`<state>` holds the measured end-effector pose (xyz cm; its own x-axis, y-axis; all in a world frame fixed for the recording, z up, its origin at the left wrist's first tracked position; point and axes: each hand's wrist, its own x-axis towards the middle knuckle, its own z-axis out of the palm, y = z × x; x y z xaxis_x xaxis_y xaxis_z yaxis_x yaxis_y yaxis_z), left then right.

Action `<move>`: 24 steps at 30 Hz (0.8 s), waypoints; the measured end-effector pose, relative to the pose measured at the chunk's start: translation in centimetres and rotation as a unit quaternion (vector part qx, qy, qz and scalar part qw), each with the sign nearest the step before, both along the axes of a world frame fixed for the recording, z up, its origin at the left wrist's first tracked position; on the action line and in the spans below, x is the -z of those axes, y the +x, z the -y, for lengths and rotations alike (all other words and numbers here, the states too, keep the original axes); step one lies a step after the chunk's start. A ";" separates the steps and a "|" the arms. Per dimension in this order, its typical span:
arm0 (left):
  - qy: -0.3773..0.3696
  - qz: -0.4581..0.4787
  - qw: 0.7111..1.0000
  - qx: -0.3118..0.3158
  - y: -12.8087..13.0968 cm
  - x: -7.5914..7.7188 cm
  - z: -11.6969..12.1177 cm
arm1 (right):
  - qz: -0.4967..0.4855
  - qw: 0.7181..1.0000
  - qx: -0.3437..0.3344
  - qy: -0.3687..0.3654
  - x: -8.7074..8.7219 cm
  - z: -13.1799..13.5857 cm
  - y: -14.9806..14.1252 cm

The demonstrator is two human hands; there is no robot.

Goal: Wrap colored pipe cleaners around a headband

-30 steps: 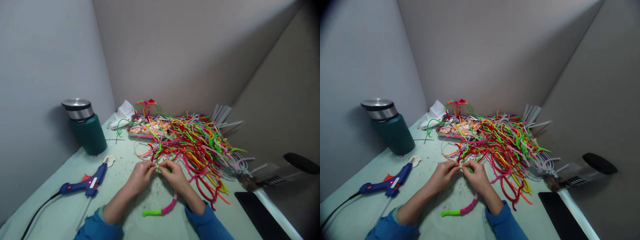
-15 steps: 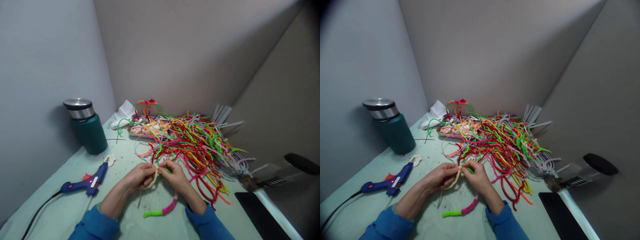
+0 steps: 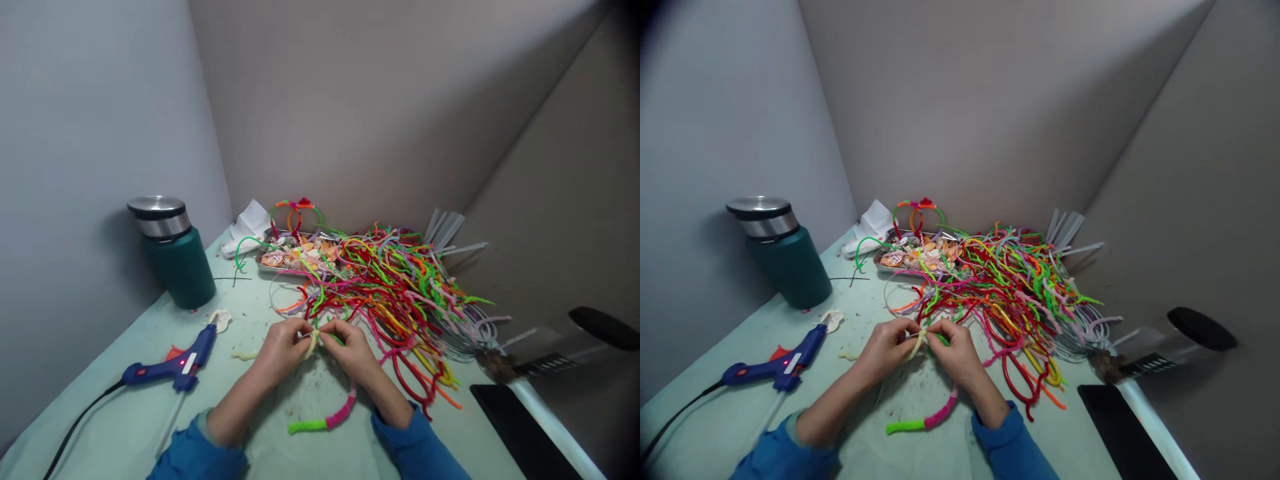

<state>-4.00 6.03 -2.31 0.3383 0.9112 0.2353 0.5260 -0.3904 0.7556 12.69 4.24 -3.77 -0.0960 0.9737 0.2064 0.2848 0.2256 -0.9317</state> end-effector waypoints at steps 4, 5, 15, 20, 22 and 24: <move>-0.032 0.031 0.999 -0.001 0.0 0.0 -0.1 | 0.007 1.000 -0.004 0.012 -0.1 0.0 0.0; -0.048 0.041 0.998 -0.005 0.0 0.0 -0.1 | 0.010 1.000 -0.005 0.017 -0.1 0.0 0.0; -0.290 0.188 0.938 0.003 0.2 -0.1 -0.1 | 0.049 0.998 -0.010 0.047 -0.7 0.4 -0.1; -0.352 0.219 0.910 -0.024 0.0 -0.7 -0.1 | 0.058 0.996 -0.023 0.067 -0.9 0.6 -0.1; -0.382 0.231 0.894 -0.031 -0.1 -0.6 -0.2 | 0.058 0.995 -0.026 0.074 -1.1 0.7 -0.1; -0.406 0.246 0.880 -0.023 -0.3 -0.3 -0.3 | 0.058 0.995 -0.028 0.080 -1.2 0.8 -0.2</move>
<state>-4.34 6.36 -2.03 0.3352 0.8572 -0.3911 0.0577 0.3956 0.9166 12.51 3.44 -2.56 -0.1818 0.9216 0.3428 0.3711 0.3871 -0.8441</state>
